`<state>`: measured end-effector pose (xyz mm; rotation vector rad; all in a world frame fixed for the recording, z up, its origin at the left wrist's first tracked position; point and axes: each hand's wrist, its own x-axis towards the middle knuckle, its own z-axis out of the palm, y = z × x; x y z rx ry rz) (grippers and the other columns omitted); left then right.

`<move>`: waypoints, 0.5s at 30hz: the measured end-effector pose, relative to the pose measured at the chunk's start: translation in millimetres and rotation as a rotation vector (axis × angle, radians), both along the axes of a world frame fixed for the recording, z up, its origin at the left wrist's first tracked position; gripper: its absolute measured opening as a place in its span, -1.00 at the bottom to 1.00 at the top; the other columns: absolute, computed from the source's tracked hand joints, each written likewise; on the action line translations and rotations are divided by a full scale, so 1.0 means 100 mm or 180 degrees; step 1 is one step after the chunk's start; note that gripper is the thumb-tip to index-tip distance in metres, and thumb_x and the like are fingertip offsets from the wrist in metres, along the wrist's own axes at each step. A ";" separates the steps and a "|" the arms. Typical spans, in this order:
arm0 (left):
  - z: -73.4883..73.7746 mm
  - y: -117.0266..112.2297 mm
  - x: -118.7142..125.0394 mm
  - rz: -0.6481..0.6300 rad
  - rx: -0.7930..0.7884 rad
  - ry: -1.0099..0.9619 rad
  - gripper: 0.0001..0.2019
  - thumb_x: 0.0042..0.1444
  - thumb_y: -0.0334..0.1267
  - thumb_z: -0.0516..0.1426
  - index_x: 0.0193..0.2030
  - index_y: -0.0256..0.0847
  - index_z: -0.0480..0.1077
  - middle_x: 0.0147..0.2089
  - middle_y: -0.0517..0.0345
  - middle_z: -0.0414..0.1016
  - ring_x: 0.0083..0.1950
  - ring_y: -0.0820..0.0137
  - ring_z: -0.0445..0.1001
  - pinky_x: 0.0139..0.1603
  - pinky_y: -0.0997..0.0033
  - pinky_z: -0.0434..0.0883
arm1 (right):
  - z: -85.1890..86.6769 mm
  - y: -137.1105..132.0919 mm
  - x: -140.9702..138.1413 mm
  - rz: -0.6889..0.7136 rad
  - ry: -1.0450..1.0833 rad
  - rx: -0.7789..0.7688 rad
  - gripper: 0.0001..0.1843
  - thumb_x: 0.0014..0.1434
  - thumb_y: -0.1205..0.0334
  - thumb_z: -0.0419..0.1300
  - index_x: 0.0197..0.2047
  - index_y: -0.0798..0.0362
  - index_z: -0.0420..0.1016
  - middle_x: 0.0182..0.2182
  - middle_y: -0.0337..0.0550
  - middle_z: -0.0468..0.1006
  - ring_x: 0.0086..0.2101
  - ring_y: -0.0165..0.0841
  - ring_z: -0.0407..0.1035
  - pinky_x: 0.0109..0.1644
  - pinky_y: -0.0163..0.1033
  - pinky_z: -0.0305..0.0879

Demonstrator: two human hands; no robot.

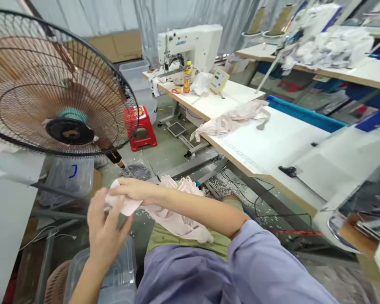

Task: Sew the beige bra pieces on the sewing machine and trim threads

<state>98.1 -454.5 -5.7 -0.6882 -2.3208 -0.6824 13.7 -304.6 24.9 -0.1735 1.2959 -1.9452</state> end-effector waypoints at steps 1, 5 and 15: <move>-0.05 0.07 -0.10 -0.0081 0.0288 -0.0266 -0.60 0.05 -0.33 0.31 0.07 -0.03 0.50 0.33 -0.08 0.34 0.36 0.03 0.26 0.35 -0.10 0.20 | -0.12 0.03 0.00 -0.0055 -0.0197 -0.0052 -0.85 0.08 0.29 0.22 -0.28 0.07 0.33 -0.56 -0.37 0.37 -0.61 -0.53 0.23 -0.56 -0.45 0.13; -0.13 0.20 -0.31 0.0217 0.2346 -0.2337 -0.75 0.18 -0.05 0.19 -0.18 -0.16 0.58 -0.15 0.02 0.62 0.01 0.17 0.52 0.18 0.12 0.37 | -0.47 0.22 0.07 -0.0093 -0.0803 -0.0214 -0.83 -0.02 0.34 0.21 -0.32 0.08 0.29 -0.57 -0.41 0.29 -0.63 -0.60 0.07 -0.60 -0.49 -0.11; -0.11 0.42 -0.36 -0.0110 0.3460 -0.3520 -0.52 0.18 0.08 0.13 -0.09 -0.36 0.54 -0.13 -0.23 0.63 -0.07 0.06 0.61 -0.02 0.08 0.50 | -0.62 0.54 0.38 -0.0374 -0.0982 -0.0383 -0.85 0.06 0.25 0.20 -0.32 0.08 0.29 -0.54 -0.39 0.29 -0.62 -0.62 -0.01 -0.55 -0.47 -0.17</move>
